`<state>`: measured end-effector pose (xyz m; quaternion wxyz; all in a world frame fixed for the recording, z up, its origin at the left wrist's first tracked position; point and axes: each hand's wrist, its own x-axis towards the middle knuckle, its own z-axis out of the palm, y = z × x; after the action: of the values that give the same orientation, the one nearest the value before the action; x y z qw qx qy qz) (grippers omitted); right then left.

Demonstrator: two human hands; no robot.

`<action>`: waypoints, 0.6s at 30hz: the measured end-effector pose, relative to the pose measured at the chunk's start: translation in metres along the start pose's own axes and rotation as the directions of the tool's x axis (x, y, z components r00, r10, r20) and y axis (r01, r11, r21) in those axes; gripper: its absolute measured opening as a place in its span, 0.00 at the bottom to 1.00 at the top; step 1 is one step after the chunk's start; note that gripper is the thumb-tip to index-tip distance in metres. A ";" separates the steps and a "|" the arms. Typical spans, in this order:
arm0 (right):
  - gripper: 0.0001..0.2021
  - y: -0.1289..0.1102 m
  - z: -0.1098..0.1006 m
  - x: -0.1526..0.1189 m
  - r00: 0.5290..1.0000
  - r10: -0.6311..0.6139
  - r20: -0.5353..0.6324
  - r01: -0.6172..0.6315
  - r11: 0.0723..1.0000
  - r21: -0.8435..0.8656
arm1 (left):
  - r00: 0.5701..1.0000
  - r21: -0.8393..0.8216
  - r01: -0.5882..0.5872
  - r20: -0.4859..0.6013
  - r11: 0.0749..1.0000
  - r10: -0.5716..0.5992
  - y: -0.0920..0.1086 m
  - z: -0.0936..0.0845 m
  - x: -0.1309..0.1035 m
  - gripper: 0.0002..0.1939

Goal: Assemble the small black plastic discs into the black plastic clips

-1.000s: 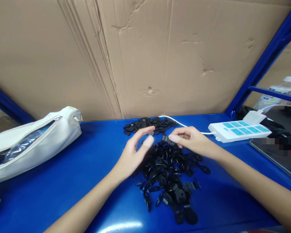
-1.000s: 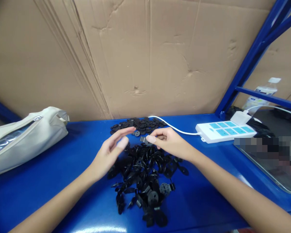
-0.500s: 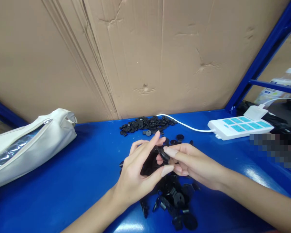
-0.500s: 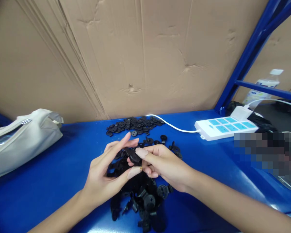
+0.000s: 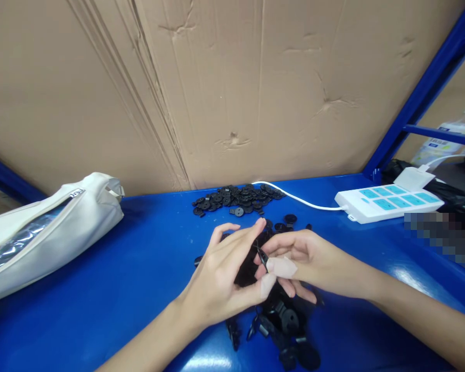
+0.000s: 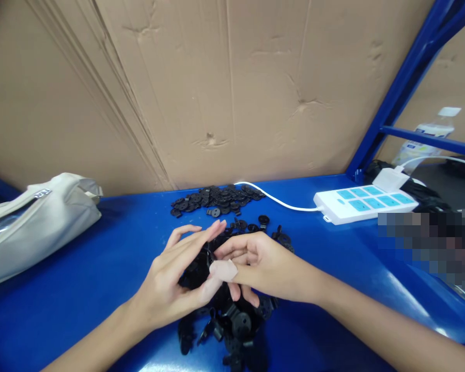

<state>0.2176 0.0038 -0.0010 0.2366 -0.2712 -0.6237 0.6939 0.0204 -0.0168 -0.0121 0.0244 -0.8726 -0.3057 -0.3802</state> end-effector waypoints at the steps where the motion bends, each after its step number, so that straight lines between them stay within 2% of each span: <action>1: 0.16 0.000 -0.001 0.000 1.000 0.007 0.027 -0.007 1.000 -0.008 | 1.000 -0.007 -0.006 0.006 1.000 0.006 0.001 0.001 0.000 0.31; 6: 0.16 0.000 -0.003 -0.002 0.990 0.050 0.134 -0.044 0.998 -0.044 | 1.000 -0.142 -0.010 0.028 0.990 0.014 0.005 0.006 0.000 0.28; 12: 0.13 -0.002 -0.004 -0.005 0.981 0.031 0.193 -0.018 0.998 -0.068 | 0.998 -0.306 0.018 0.063 0.952 0.001 0.005 -0.002 0.006 0.24; 15: 0.13 -0.003 -0.005 -0.003 0.989 0.038 0.141 -0.024 0.995 -0.101 | 0.993 -0.309 0.075 0.105 0.948 -0.045 0.003 -0.005 0.005 0.21; 18: 0.12 -0.003 -0.009 0.000 0.999 -0.027 -0.030 0.018 0.960 -0.281 | 0.979 -0.161 0.155 0.159 0.975 -0.129 -0.002 -0.010 0.004 0.20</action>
<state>0.2238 0.0112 0.0011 0.2141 -0.3063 -0.7147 0.5912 0.0149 -0.0158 -0.0024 -0.1014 -0.8730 -0.3344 -0.3402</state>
